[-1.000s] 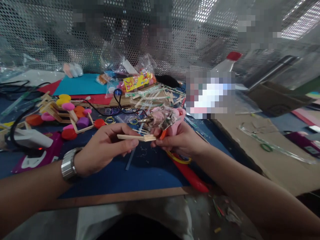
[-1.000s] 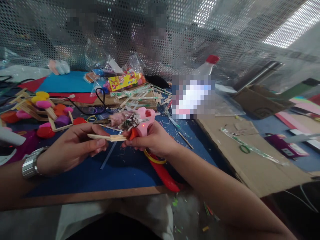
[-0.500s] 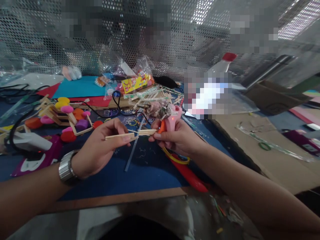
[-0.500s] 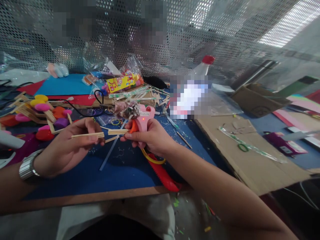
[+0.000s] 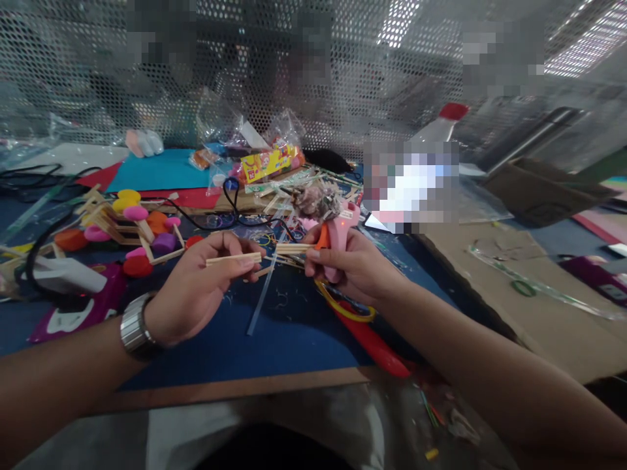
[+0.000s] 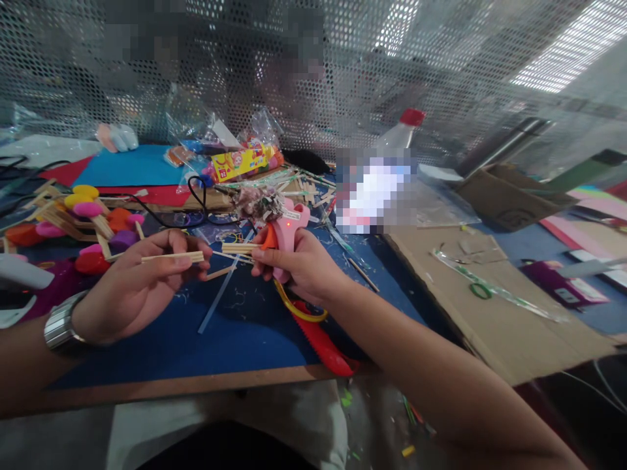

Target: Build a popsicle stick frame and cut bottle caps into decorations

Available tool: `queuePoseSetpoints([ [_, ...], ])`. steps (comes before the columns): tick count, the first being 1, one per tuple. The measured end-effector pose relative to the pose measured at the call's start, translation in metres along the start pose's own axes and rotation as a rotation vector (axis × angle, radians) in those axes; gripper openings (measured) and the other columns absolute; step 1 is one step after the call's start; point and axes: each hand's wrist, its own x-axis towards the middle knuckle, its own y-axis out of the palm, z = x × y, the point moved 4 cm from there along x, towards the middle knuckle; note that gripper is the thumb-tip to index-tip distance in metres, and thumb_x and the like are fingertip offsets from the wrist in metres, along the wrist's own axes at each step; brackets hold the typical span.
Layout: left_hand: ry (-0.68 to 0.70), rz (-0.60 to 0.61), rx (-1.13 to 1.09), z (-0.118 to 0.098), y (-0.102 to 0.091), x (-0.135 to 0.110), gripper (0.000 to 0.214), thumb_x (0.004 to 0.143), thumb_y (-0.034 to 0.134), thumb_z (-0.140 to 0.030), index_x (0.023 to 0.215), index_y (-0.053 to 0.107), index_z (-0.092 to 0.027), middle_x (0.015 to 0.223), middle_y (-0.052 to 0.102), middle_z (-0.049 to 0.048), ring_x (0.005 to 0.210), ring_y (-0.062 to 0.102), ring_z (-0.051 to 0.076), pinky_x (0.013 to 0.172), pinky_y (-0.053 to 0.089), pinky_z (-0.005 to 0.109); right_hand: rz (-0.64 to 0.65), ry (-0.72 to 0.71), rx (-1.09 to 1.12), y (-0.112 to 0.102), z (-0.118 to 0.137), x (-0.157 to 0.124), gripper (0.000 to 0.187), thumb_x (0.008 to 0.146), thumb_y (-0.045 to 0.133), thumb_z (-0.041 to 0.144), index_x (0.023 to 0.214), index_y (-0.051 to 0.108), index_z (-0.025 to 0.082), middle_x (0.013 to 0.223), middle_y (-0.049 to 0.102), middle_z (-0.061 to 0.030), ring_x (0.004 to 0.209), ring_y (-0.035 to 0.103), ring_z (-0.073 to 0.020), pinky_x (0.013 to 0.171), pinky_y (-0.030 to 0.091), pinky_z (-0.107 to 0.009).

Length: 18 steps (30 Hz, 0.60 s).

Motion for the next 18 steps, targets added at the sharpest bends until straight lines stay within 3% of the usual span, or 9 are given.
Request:
queuePoseSetpoints([
  [5, 0.026, -0.018, -0.008, -0.0002, -0.0010, 0.0018, 0.025, 0.066, 0.081, -0.012, 0.062, 0.057, -0.016, 0.077, 0.068, -0.0005, 0.066, 0.063, 0.011, 0.064, 0.051, 0.021, -0.023, 0.009, -0.029, -0.0022, -0.0004, -0.0010, 0.038, 0.064, 0.094, 0.033, 0.082, 0.064, 0.017, 0.058, 0.066, 0.0010, 0.047, 0.057, -0.0088, 0.040, 0.037, -0.018],
  [11, 0.002, -0.057, 0.047, -0.0001, -0.0007, 0.0007, 0.025, 0.065, 0.084, -0.014, 0.067, 0.059, -0.017, 0.073, 0.073, 0.0007, 0.067, 0.067, 0.014, 0.066, 0.053, 0.024, -0.032, 0.032, -0.007, -0.0032, -0.0009, -0.0008, 0.037, 0.060, 0.094, 0.029, 0.081, 0.066, 0.017, 0.058, 0.067, 0.0010, 0.049, 0.058, -0.0089, 0.040, 0.036, -0.016],
  [18, 0.051, 0.076, 0.194, 0.0024, -0.0002, 0.0014, 0.014, 0.071, 0.081, -0.016, 0.079, 0.070, -0.016, 0.074, 0.068, -0.0017, 0.065, 0.063, 0.011, 0.063, 0.053, 0.021, -0.023, 0.007, 0.034, -0.0046, -0.0007, 0.0002, 0.033, 0.064, 0.090, 0.025, 0.084, 0.065, 0.018, 0.061, 0.066, 0.0023, 0.053, 0.062, -0.0099, 0.045, 0.041, -0.018],
])
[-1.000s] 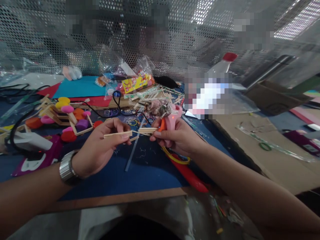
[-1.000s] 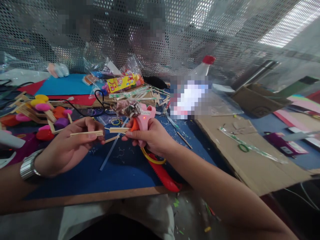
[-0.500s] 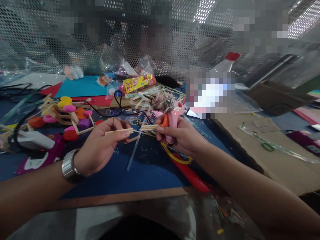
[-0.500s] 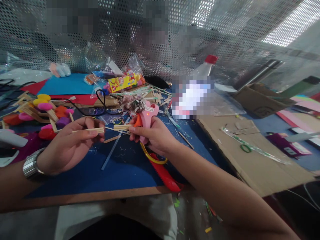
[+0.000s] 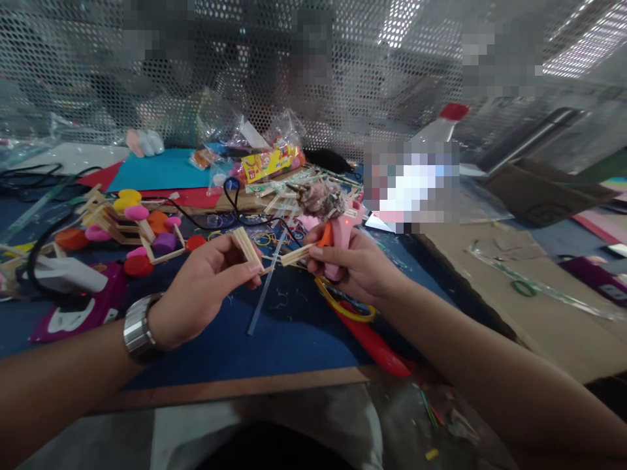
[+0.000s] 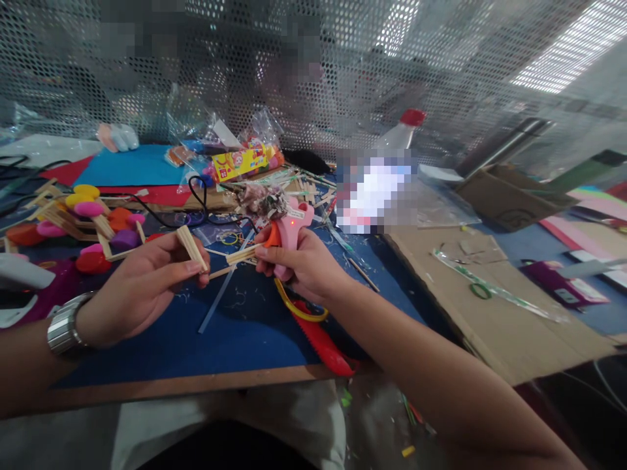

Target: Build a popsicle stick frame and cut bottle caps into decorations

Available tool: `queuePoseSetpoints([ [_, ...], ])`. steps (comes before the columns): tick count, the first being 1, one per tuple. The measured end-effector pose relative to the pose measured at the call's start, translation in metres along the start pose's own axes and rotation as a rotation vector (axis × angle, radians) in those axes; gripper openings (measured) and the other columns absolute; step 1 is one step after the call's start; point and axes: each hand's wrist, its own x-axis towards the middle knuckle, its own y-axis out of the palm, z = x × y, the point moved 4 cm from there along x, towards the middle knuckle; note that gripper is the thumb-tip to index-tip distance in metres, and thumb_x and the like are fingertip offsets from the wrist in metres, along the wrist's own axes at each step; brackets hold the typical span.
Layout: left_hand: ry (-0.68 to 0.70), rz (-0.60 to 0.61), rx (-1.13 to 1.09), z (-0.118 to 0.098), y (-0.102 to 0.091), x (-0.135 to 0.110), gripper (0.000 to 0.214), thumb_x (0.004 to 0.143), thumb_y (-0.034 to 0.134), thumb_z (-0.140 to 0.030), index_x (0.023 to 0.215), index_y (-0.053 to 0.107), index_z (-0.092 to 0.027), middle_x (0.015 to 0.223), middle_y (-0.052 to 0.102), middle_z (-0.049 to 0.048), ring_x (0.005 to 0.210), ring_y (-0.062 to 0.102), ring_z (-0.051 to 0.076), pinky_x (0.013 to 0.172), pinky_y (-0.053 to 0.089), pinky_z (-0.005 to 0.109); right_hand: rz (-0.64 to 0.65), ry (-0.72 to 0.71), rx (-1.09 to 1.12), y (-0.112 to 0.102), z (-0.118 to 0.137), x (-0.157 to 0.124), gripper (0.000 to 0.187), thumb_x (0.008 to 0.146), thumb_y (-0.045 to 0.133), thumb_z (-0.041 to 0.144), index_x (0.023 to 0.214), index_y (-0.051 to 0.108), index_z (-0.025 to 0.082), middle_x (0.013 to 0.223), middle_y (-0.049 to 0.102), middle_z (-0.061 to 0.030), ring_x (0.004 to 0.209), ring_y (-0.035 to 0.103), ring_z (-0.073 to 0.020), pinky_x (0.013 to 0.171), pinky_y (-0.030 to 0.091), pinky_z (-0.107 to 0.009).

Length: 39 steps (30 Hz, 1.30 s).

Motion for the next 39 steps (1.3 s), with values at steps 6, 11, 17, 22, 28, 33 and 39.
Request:
queuePoseSetpoints([
  [6, 0.076, 0.069, 0.144, -0.003, 0.004, -0.001, 0.005, 0.081, 0.074, -0.018, 0.085, 0.074, -0.016, 0.076, 0.067, -0.0010, 0.066, 0.059, 0.009, 0.063, 0.050, 0.019, 0.024, -0.037, 0.064, 0.001, 0.000, 0.001, 0.033, 0.068, 0.089, 0.025, 0.087, 0.062, 0.019, 0.063, 0.065, 0.0038, 0.054, 0.061, -0.0097, 0.050, 0.045, -0.021],
  [11, 0.138, 0.051, 0.234, -0.006, 0.004, -0.004, 0.005, 0.084, 0.073, -0.021, 0.087, 0.073, -0.017, 0.077, 0.068, -0.0011, 0.069, 0.060, 0.010, 0.068, 0.052, 0.019, 0.017, -0.031, 0.063, 0.000, 0.000, 0.001, 0.036, 0.066, 0.090, 0.028, 0.087, 0.062, 0.019, 0.063, 0.065, 0.0047, 0.053, 0.061, -0.0095, 0.049, 0.044, -0.021],
  [17, 0.186, 0.018, 0.346, -0.007, 0.002, -0.005, 0.007, 0.083, 0.075, -0.023, 0.085, 0.071, -0.018, 0.077, 0.069, -0.0009, 0.068, 0.061, 0.011, 0.066, 0.052, 0.022, 0.030, -0.041, 0.030, 0.001, 0.002, -0.001, 0.032, 0.069, 0.087, 0.027, 0.088, 0.061, 0.020, 0.062, 0.064, 0.0045, 0.053, 0.059, -0.0097, 0.050, 0.044, -0.023],
  [22, 0.209, 0.055, 0.426, -0.008, 0.003, -0.006, 0.009, 0.086, 0.070, -0.025, 0.084, 0.069, -0.017, 0.075, 0.067, -0.0007, 0.065, 0.060, 0.012, 0.064, 0.051, 0.023, 0.031, -0.031, 0.021, 0.001, 0.001, -0.001, 0.032, 0.071, 0.086, 0.027, 0.089, 0.060, 0.019, 0.062, 0.064, 0.0042, 0.053, 0.059, -0.0094, 0.050, 0.044, -0.022],
  [28, 0.222, 0.062, 0.465, -0.009, 0.004, -0.008, 0.008, 0.086, 0.070, -0.025, 0.085, 0.069, -0.017, 0.076, 0.066, -0.0002, 0.066, 0.060, 0.013, 0.063, 0.050, 0.025, 0.026, -0.020, 0.012, 0.001, 0.001, -0.001, 0.038, 0.070, 0.089, 0.030, 0.090, 0.059, 0.020, 0.065, 0.063, 0.0045, 0.053, 0.059, -0.0091, 0.050, 0.045, -0.023],
  [33, 0.197, 0.081, 0.467, -0.009, 0.004, -0.009, 0.011, 0.087, 0.068, -0.027, 0.084, 0.068, -0.017, 0.076, 0.065, 0.0015, 0.067, 0.058, 0.014, 0.064, 0.049, 0.027, 0.021, -0.022, 0.019, 0.001, 0.001, -0.001, 0.040, 0.068, 0.092, 0.033, 0.090, 0.062, 0.019, 0.065, 0.064, 0.0039, 0.054, 0.060, -0.0097, 0.048, 0.044, -0.022],
  [39, 0.181, 0.155, 0.472, -0.008, 0.007, -0.010, 0.012, 0.088, 0.067, -0.026, 0.082, 0.067, -0.016, 0.073, 0.061, 0.0000, 0.065, 0.051, 0.012, 0.059, 0.044, 0.023, 0.053, -0.028, 0.039, 0.002, 0.001, -0.001, 0.043, 0.065, 0.095, 0.036, 0.088, 0.063, 0.018, 0.060, 0.062, 0.0048, 0.052, 0.059, -0.0095, 0.047, 0.040, -0.021],
])
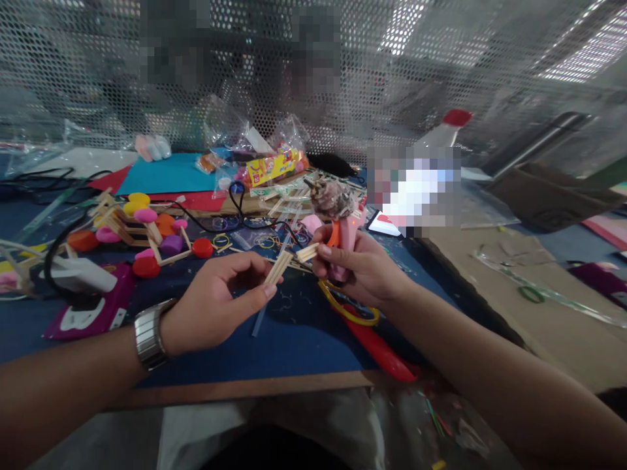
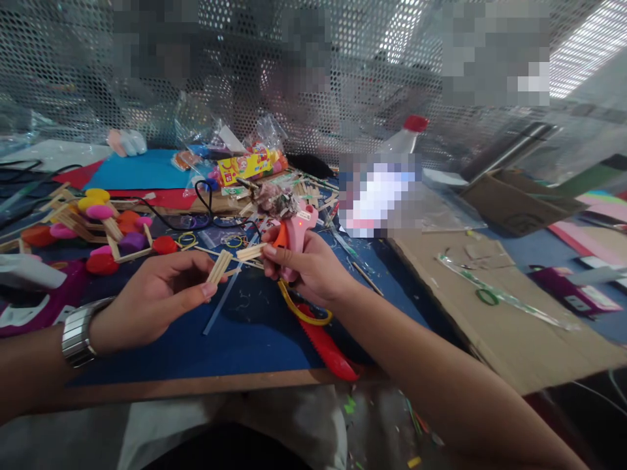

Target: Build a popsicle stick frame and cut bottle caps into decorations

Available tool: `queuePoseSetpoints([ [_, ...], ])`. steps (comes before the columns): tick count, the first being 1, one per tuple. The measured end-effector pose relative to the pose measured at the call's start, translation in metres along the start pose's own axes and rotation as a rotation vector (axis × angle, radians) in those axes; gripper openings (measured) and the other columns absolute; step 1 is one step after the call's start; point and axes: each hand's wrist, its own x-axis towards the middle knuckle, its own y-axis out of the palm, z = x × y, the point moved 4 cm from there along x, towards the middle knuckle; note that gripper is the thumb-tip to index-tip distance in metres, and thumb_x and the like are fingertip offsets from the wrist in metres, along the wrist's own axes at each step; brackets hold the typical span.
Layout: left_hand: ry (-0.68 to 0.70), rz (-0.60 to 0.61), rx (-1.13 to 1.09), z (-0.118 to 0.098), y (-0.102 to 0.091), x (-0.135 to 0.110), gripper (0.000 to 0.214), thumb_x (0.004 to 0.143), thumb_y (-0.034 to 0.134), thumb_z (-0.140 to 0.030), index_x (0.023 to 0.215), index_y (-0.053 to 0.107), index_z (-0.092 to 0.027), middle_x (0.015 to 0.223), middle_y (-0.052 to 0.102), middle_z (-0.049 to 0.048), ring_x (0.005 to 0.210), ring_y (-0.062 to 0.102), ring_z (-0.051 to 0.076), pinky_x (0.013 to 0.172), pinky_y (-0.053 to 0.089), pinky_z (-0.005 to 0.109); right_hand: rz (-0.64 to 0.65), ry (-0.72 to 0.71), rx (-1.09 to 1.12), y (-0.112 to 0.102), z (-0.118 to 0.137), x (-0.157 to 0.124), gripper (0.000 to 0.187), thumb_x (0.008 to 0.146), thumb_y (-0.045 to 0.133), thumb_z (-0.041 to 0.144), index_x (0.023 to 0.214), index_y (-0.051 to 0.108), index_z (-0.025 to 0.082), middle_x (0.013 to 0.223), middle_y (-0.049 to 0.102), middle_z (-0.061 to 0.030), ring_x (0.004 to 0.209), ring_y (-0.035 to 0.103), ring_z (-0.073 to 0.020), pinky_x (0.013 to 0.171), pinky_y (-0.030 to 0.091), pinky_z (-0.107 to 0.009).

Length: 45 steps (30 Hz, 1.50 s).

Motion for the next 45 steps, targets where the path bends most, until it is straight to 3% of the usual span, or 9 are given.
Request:
queuePoseSetpoints([
  [4, 0.008, 0.040, -0.003, -0.002, 0.001, -0.002, 0.011, 0.087, 0.067, -0.025, 0.080, 0.067, -0.015, 0.072, 0.063, 0.0006, 0.063, 0.052, 0.012, 0.057, 0.043, 0.023, 0.006, 0.008, -0.002, 0.001, -0.001, -0.001, 0.042, 0.066, 0.095, 0.037, 0.088, 0.065, 0.018, 0.059, 0.061, 0.0041, 0.052, 0.058, -0.0100, 0.044, 0.034, -0.020],
  [10, 0.035, 0.099, 0.014, -0.007, 0.003, -0.003, 0.011, 0.087, 0.067, -0.023, 0.079, 0.069, -0.015, 0.073, 0.065, 0.0020, 0.066, 0.057, 0.013, 0.062, 0.048, 0.024, 0.081, 0.018, -0.029, 0.005, 0.001, -0.003, 0.039, 0.067, 0.095, 0.037, 0.085, 0.067, 0.018, 0.057, 0.057, 0.0057, 0.049, 0.054, -0.0086, 0.043, 0.035, -0.020],
  [18, 0.073, 0.167, -0.057, -0.009, 0.003, -0.004, 0.017, 0.090, 0.067, -0.026, 0.083, 0.077, -0.015, 0.076, 0.071, 0.0051, 0.065, 0.059, 0.014, 0.063, 0.048, 0.025, 0.249, 0.081, -0.085, 0.009, -0.003, -0.005, 0.035, 0.070, 0.093, 0.037, 0.082, 0.067, 0.017, 0.062, 0.064, 0.0027, 0.047, 0.055, -0.0073, 0.044, 0.040, -0.019],
  [35, 0.014, 0.160, -0.107, -0.009, 0.003, -0.005, 0.020, 0.087, 0.068, -0.027, 0.073, 0.076, -0.015, 0.060, 0.063, 0.0022, 0.054, 0.055, 0.013, 0.052, 0.044, 0.024, 0.239, 0.108, -0.146, 0.007, -0.008, -0.008, 0.035, 0.069, 0.093, 0.038, 0.085, 0.071, 0.015, 0.055, 0.064, 0.0032, 0.040, 0.045, -0.0056, 0.039, 0.033, -0.019],
  [45, 0.006, 0.166, -0.149, -0.008, 0.004, -0.005, 0.017, 0.086, 0.068, -0.023, 0.073, 0.077, -0.016, 0.063, 0.064, 0.0019, 0.056, 0.055, 0.013, 0.054, 0.045, 0.024, 0.260, 0.089, -0.159, 0.007, -0.005, -0.010, 0.032, 0.072, 0.091, 0.037, 0.080, 0.069, 0.016, 0.057, 0.059, 0.0038, 0.045, 0.051, -0.0065, 0.039, 0.031, -0.017],
])
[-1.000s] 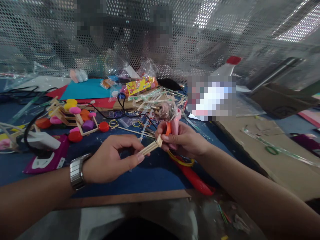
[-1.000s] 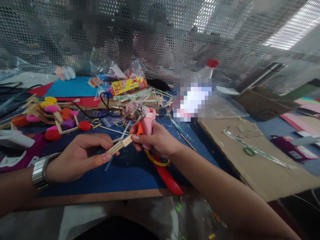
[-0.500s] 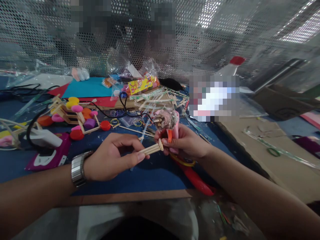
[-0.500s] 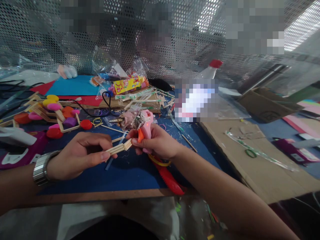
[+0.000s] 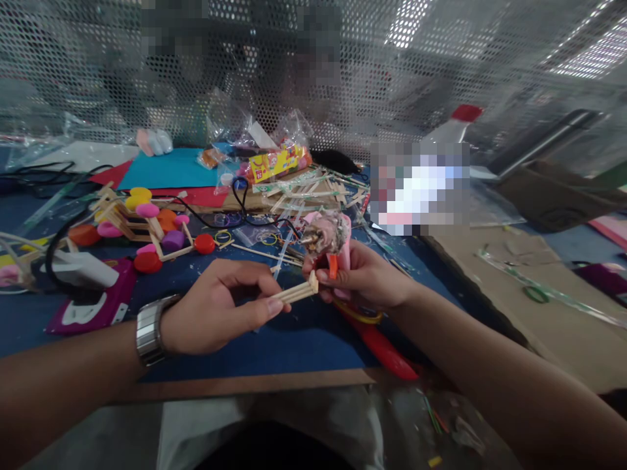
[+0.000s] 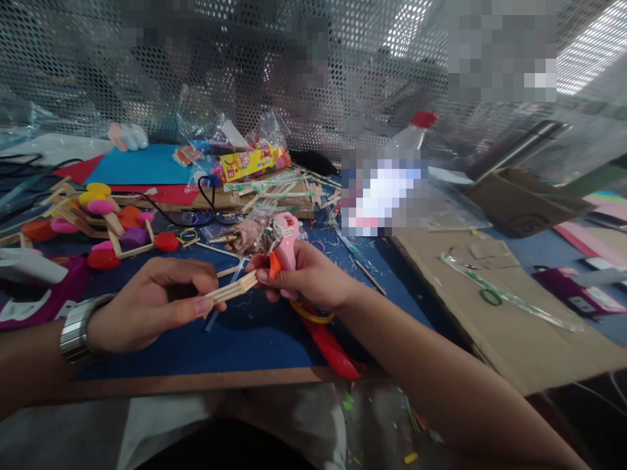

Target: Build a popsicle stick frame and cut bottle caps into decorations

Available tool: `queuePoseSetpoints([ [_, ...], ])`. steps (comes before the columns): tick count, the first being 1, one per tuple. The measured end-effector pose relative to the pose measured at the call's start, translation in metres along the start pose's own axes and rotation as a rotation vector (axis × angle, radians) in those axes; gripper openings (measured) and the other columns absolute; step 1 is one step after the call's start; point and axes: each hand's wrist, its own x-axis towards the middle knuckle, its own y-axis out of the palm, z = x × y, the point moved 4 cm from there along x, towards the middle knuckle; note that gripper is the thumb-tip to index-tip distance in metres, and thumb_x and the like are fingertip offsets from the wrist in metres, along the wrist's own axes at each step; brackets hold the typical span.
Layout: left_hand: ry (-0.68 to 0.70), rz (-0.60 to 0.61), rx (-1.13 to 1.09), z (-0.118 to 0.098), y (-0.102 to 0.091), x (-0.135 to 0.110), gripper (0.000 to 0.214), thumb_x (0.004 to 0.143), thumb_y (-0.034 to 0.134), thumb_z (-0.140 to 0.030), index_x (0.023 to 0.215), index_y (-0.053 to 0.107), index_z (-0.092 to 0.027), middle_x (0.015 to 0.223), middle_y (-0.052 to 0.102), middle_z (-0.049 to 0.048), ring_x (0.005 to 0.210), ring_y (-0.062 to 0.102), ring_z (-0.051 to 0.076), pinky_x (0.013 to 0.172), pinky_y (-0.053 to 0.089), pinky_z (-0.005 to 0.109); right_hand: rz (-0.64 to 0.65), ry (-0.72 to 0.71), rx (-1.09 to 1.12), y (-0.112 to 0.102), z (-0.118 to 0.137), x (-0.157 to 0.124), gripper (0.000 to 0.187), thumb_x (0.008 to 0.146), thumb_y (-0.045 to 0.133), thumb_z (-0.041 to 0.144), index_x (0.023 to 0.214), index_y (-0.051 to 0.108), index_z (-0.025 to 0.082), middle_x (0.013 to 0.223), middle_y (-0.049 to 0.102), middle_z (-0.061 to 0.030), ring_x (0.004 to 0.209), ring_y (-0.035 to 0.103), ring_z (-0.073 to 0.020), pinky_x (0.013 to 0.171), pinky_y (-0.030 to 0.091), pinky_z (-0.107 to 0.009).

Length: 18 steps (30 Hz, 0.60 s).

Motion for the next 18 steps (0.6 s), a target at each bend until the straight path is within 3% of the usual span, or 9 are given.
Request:
queuePoseSetpoints([
  [7, -0.026, -0.006, -0.039, 0.0011, -0.0005, 0.0002, 0.017, 0.085, 0.069, -0.023, 0.073, 0.077, -0.015, 0.064, 0.064, 0.0029, 0.056, 0.056, 0.013, 0.053, 0.044, 0.024, 0.003, 0.022, -0.020, 0.0000, -0.0006, -0.0005, 0.033, 0.073, 0.091, 0.040, 0.079, 0.069, 0.016, 0.056, 0.059, 0.0028, 0.047, 0.053, -0.0080, 0.039, 0.030, -0.018],
  [12, -0.023, -0.006, -0.055, 0.0025, -0.0004, -0.0004, 0.017, 0.085, 0.069, -0.022, 0.073, 0.076, -0.014, 0.066, 0.066, 0.0035, 0.057, 0.056, 0.012, 0.053, 0.045, 0.023, 0.018, 0.029, -0.059, -0.0033, -0.0039, -0.0009, 0.037, 0.076, 0.088, 0.045, 0.087, 0.071, 0.015, 0.057, 0.061, 0.0020, 0.043, 0.046, -0.0061, 0.038, 0.026, -0.019],
  [18, 0.003, -0.024, -0.094, 0.0029, -0.0003, 0.0007, 0.014, 0.084, 0.069, -0.017, 0.073, 0.075, -0.011, 0.066, 0.069, 0.0038, 0.057, 0.055, 0.011, 0.054, 0.045, 0.022, 0.004, -0.075, -0.027, -0.0054, -0.0041, 0.0009, 0.039, 0.076, 0.089, 0.046, 0.081, 0.066, 0.015, 0.062, 0.064, 0.0002, 0.047, 0.050, -0.0071, 0.044, 0.030, -0.020],
])
